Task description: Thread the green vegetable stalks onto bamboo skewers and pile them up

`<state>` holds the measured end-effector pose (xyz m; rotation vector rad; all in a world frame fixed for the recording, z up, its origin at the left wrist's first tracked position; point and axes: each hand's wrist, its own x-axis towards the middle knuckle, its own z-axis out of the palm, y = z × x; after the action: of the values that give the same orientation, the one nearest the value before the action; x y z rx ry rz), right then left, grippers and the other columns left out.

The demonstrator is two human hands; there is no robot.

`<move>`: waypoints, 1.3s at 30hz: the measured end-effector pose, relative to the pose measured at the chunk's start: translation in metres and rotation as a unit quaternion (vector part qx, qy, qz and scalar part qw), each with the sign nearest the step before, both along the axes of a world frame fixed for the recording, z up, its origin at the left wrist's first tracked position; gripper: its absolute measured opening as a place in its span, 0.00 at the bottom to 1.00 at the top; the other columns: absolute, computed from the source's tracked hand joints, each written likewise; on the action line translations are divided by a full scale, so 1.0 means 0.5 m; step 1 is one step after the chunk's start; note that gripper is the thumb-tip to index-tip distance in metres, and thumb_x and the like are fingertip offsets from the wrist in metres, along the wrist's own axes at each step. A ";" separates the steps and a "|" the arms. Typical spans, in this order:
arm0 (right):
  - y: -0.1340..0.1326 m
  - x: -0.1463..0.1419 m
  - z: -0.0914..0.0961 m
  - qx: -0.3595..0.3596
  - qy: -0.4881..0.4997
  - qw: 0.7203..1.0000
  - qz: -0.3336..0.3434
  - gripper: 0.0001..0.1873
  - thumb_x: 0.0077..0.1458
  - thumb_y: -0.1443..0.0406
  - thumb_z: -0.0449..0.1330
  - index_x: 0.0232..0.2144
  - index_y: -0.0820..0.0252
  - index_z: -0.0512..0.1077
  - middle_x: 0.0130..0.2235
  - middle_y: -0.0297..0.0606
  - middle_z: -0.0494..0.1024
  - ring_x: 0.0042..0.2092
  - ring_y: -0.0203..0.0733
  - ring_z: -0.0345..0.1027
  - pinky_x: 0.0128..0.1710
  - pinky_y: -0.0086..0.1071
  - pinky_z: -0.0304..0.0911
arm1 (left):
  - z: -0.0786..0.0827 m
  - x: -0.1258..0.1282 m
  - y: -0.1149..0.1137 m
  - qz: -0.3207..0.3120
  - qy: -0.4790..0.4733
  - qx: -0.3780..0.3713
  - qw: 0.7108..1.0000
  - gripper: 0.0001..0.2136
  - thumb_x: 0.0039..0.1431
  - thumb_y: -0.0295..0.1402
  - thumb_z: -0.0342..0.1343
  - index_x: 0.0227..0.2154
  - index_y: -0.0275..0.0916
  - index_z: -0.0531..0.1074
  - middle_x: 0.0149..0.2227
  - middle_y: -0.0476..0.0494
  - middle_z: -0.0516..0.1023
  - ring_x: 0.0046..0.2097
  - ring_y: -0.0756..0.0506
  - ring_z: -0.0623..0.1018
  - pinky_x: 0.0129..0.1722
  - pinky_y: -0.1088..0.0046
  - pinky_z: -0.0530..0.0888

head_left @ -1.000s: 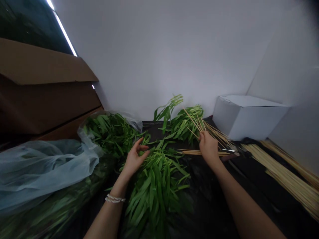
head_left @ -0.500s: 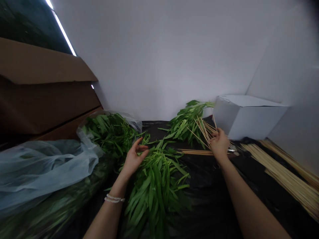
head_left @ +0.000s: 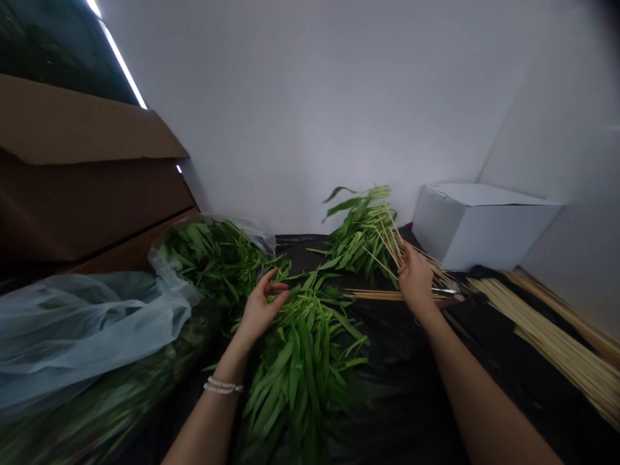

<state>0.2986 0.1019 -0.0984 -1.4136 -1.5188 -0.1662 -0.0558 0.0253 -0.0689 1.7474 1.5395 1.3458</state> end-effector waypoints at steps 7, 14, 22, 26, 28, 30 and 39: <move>-0.018 0.003 -0.003 -0.038 -0.133 0.982 -0.127 0.21 0.54 0.72 0.48 0.49 0.62 0.70 0.53 0.50 0.68 0.53 0.55 0.57 0.50 0.48 0.52 | -0.004 -0.002 0.003 0.001 0.002 0.006 1.000 0.31 0.49 0.39 0.60 0.57 0.35 0.62 0.38 0.40 0.81 0.39 0.43 0.80 0.47 0.60 0.72; -0.046 -0.073 0.030 -0.080 -0.303 0.946 0.077 0.16 0.58 0.72 0.48 0.41 0.61 0.74 0.40 0.44 0.75 0.45 0.46 0.62 0.45 0.35 0.55 | -0.002 -0.002 0.002 0.004 0.016 0.013 1.000 0.28 0.51 0.39 0.59 0.54 0.35 0.66 0.37 0.41 0.81 0.41 0.43 0.79 0.50 0.59 0.70; -0.044 -0.091 -0.002 -0.227 -0.380 0.888 0.123 0.11 0.58 0.67 0.53 0.29 0.60 0.75 0.34 0.42 0.77 0.40 0.42 0.67 0.38 0.31 0.56 | -0.016 -0.014 0.008 0.037 0.010 -0.006 0.999 0.16 0.50 0.41 0.59 0.39 0.36 0.77 0.38 0.41 0.82 0.41 0.40 0.79 0.47 0.61 0.72; -0.052 -0.093 0.007 -0.245 -0.364 0.888 0.138 0.10 0.58 0.63 0.56 0.30 0.59 0.75 0.35 0.41 0.77 0.41 0.42 0.68 0.38 0.31 0.56 | -0.019 -0.009 0.004 0.038 0.063 0.027 0.997 0.13 0.52 0.41 0.58 0.35 0.39 0.79 0.35 0.44 0.82 0.39 0.42 0.79 0.45 0.64 0.73; -0.054 -0.096 0.008 -0.255 -0.373 0.881 0.136 0.09 0.58 0.64 0.56 0.31 0.59 0.75 0.35 0.41 0.76 0.41 0.42 0.68 0.37 0.30 0.56 | -0.020 -0.004 0.002 0.017 0.104 0.028 0.994 0.11 0.53 0.40 0.57 0.34 0.40 0.79 0.35 0.44 0.82 0.38 0.42 0.79 0.44 0.65 0.73; -0.056 -0.099 0.006 -0.254 -0.386 0.878 0.122 0.09 0.58 0.68 0.54 0.31 0.60 0.74 0.36 0.42 0.76 0.40 0.41 0.68 0.36 0.30 0.55 | -0.021 -0.002 0.000 -0.005 0.156 0.025 0.987 0.10 0.54 0.39 0.56 0.34 0.42 0.79 0.36 0.45 0.82 0.39 0.42 0.79 0.45 0.65 0.73; -0.058 -0.096 0.003 -0.248 -0.397 0.880 0.082 0.11 0.58 0.71 0.50 0.34 0.64 0.73 0.37 0.47 0.75 0.40 0.46 0.69 0.35 0.33 0.55 | -0.031 -0.022 0.002 0.085 0.312 -0.035 0.946 0.17 0.58 0.47 0.51 0.37 0.42 0.79 0.38 0.39 0.82 0.41 0.38 0.79 0.40 0.67 0.71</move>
<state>0.2505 0.0728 -0.0967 -1.7049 -2.4895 -0.2899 -0.0668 0.0263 -0.0841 2.1594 2.0756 0.8177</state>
